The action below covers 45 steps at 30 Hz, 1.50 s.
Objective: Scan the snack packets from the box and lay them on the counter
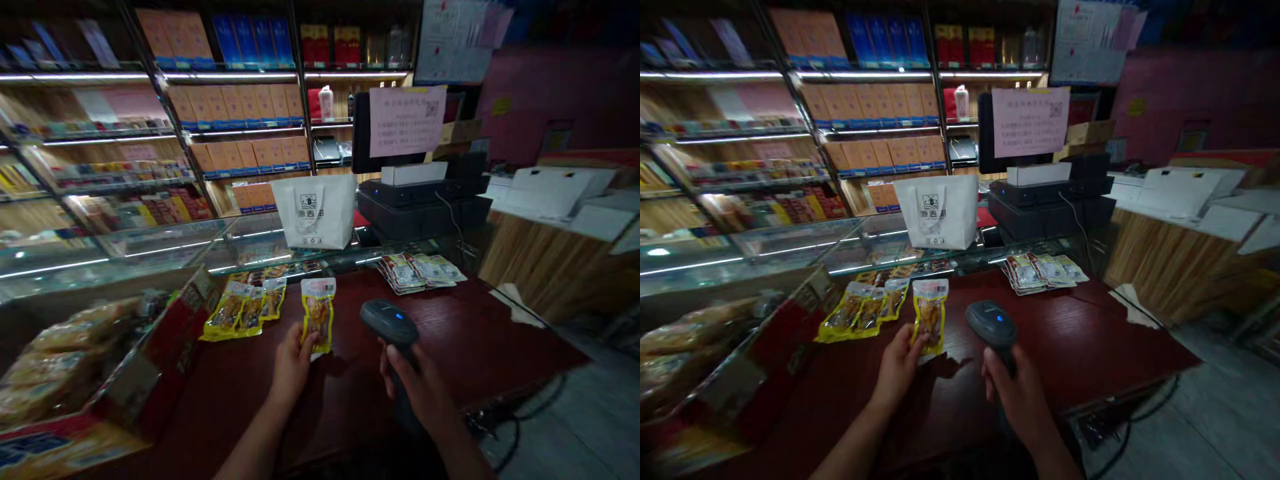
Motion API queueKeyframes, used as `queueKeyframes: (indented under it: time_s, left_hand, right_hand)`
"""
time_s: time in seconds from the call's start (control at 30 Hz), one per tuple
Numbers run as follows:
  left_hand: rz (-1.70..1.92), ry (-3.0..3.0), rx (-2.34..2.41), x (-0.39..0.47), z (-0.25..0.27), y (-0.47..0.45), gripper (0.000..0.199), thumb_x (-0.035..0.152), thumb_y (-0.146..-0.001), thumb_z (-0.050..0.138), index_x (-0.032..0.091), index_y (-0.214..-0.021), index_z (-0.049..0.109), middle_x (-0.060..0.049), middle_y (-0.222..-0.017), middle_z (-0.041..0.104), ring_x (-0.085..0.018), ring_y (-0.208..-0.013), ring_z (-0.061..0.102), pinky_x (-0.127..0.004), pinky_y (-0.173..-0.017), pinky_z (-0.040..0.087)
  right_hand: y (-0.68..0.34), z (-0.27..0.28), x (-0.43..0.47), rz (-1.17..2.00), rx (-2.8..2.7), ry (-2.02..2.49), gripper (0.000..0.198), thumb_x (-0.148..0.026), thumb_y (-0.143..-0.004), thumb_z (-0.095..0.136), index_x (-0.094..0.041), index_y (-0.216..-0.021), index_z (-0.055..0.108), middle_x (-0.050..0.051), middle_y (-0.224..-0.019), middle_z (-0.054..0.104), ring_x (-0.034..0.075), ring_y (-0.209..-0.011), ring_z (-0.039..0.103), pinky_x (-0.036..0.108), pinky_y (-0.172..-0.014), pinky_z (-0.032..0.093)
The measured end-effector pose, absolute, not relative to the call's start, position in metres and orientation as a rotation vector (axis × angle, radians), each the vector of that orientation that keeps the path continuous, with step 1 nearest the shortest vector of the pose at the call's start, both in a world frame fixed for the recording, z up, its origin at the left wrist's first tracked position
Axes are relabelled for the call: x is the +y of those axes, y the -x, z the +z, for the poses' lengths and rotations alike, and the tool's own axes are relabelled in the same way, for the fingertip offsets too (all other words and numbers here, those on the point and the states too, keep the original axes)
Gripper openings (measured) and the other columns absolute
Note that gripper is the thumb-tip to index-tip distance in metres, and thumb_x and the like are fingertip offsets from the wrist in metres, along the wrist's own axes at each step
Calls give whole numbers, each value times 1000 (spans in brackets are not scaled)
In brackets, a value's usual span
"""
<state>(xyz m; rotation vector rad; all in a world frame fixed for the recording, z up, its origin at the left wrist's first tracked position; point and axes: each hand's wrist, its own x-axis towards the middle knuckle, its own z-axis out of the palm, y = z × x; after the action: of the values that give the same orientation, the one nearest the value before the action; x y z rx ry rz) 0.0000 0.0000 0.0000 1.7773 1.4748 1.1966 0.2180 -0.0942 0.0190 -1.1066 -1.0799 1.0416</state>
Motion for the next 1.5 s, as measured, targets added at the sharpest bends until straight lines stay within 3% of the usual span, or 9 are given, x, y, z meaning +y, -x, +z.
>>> queueKeyframes:
  time_s: [0.27,0.57,0.97,1.2,1.3,1.4,1.5]
  left_hand:
    - [1188,-1822,1497,1,-8,0,24,44,-87,54,21,-79,57,-1,-72,64,-19,-68,62,-28,-65,44]
    - [1151,-1816,1545,5,-12,0,24,44,-87,54,21,-82,59,-2,-74,68,-19,-67,64,-28,-64,45]
    - [1168,-1814,1535,3,-4,-3,23,45,-83,57,22,-80,60,-1,-73,69,-20,-70,65,-28,-66,47]
    - [987,-1507,1221,4,-18,-56,37,53,-70,72,20,-81,61,-1,-70,69,-19,-64,64,-27,-60,48]
    - [845,-1345,1060,1,-19,-107,39,46,-65,80,19,-82,59,1,-66,67,-14,-56,60,-22,-52,44]
    - [709,-1219,993,1,-12,-168,29,31,-72,79,18,-85,56,5,-62,62,-8,-47,51,-17,-44,36]
    - [603,-1145,959,9,-6,-229,20,16,-79,73,17,-87,54,4,-63,63,-6,-46,51,-16,-44,38]
  right_hand:
    - [-209,31,-101,1045,-968,1089,46,-63,-87,66,-17,-82,66,2,-72,69,10,-46,54,25,-52,43]
    - [-210,36,-104,1044,-1040,1109,52,-65,-89,61,-17,-70,61,2,-71,66,9,-47,53,23,-50,42]
    - [-215,37,-108,1060,-1008,1087,53,-65,-89,62,-17,-68,62,1,-69,64,8,-46,52,23,-49,40]
    - [-247,27,-119,1014,-824,1052,47,-63,-87,67,-16,-88,68,-2,-64,63,7,-43,51,20,-46,40]
    - [-271,26,-129,926,-713,1080,50,-63,-85,69,-15,-98,70,-2,-65,65,7,-42,52,20,-45,40]
    - [-295,27,-141,858,-610,1087,52,-63,-83,71,-15,-103,70,-2,-67,67,7,-41,52,19,-42,38]
    - [-317,26,-154,812,-535,1113,54,-63,-83,71,-15,-106,68,-1,-66,68,8,-42,52,18,-42,38]
